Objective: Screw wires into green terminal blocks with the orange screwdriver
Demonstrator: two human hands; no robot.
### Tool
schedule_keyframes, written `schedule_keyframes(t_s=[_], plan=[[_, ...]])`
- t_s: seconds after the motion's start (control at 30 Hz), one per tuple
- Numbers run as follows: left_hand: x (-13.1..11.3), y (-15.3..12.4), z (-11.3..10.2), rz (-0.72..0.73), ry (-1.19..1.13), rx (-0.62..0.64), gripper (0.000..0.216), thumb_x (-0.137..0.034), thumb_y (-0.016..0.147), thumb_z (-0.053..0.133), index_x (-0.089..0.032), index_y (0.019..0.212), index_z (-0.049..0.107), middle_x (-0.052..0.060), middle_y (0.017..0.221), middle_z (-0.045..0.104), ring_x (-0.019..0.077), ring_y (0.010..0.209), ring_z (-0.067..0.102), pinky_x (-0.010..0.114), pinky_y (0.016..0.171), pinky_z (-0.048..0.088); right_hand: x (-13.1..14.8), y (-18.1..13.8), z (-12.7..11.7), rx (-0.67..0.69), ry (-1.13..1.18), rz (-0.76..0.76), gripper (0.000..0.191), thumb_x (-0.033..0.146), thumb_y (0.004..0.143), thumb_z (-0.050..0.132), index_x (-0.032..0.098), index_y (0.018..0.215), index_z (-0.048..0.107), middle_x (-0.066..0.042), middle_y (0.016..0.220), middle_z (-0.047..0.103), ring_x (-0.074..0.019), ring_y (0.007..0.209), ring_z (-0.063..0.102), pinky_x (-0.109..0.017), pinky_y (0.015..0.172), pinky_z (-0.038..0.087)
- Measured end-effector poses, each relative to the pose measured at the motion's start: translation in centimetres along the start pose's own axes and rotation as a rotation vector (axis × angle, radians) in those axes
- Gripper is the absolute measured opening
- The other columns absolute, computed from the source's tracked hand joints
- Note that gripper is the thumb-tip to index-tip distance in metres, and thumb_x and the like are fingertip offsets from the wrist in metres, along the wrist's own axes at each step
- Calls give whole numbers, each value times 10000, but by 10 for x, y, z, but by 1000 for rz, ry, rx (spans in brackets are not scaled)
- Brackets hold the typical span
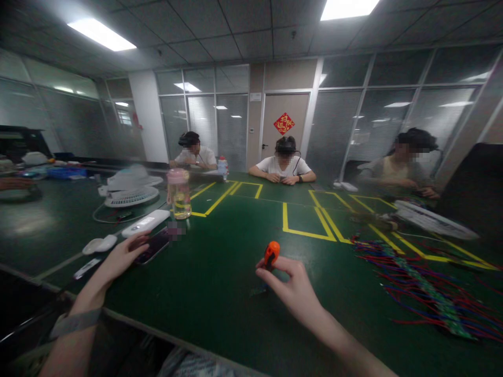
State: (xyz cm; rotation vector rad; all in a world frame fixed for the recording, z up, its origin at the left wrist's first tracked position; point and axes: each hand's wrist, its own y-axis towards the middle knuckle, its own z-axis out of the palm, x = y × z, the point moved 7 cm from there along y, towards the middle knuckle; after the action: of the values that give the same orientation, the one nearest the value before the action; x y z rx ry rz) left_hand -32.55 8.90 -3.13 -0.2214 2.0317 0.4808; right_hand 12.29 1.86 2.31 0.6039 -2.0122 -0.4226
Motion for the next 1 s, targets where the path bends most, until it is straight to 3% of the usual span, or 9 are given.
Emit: schedule_keyframes(t_s=[0.17,0.27,0.33,0.4,0.53,0.67,0.77,0.87,1.0], plan=[[-4,0,0,0,203,-66,549,-420,763,532,-106,1206,622,164,1155,686,319,1085,652,471,994,482,2,1,1,1,-2,-3,279,417,841,637,173,793,764,-79,843,774,-262,799,713,-341,749,546],[-38,-11,14,183,399,-133,471,-382,797,507,-119,1162,645,168,1195,658,351,1163,589,516,1052,412,4,1,3,-4,0,-22,281,419,845,638,172,807,768,-79,840,771,-259,801,710,-339,749,544],[-72,-29,32,336,399,-150,440,-370,836,480,-113,1154,645,170,1224,632,345,1204,551,519,1091,365,5,1,5,1,2,-32,280,416,849,634,172,818,768,-80,846,769,-259,811,707,-338,754,542],[-109,-56,61,471,237,-18,413,-379,903,453,-161,1215,613,125,1279,604,293,1229,535,487,1104,367,5,0,7,11,1,-39,271,406,857,630,173,832,767,-79,854,767,-255,823,704,-334,760,540],[-185,-122,119,581,-193,481,431,-339,976,432,-270,1402,451,74,1427,506,219,1271,520,393,1079,423,6,0,10,24,5,-55,241,373,866,627,176,821,759,-67,843,759,-236,815,697,-311,752,535],[-248,-170,142,794,-329,663,434,-267,975,462,-247,1409,454,82,1422,513,221,1281,506,372,1102,393,13,-1,10,8,12,-113,242,365,861,620,174,771,739,-52,765,742,-220,725,683,-295,686,536],[-270,-182,163,904,-304,771,379,-227,993,396,-213,1346,533,91,1309,599,204,1198,563,345,1046,438,12,-3,7,-47,7,-138,266,376,861,590,175,752,726,-60,731,735,-229,688,675,-315,657,543],[-278,-181,182,1010,-287,787,359,-168,978,397,-183,1278,593,93,1237,637,184,1129,595,319,1004,462,-3,-5,4,-89,-25,-94,234,353,830,600,168,741,711,-77,725,730,-247,695,676,-358,673,554],[-274,-177,206,1032,-236,918,367,-138,953,451,-165,1296,577,87,1166,680,170,1068,629,292,971,476,-30,-6,5,-10,-36,42,217,313,805,629,154,933,701,-109,920,721,-265,838,679,-389,749,567]])
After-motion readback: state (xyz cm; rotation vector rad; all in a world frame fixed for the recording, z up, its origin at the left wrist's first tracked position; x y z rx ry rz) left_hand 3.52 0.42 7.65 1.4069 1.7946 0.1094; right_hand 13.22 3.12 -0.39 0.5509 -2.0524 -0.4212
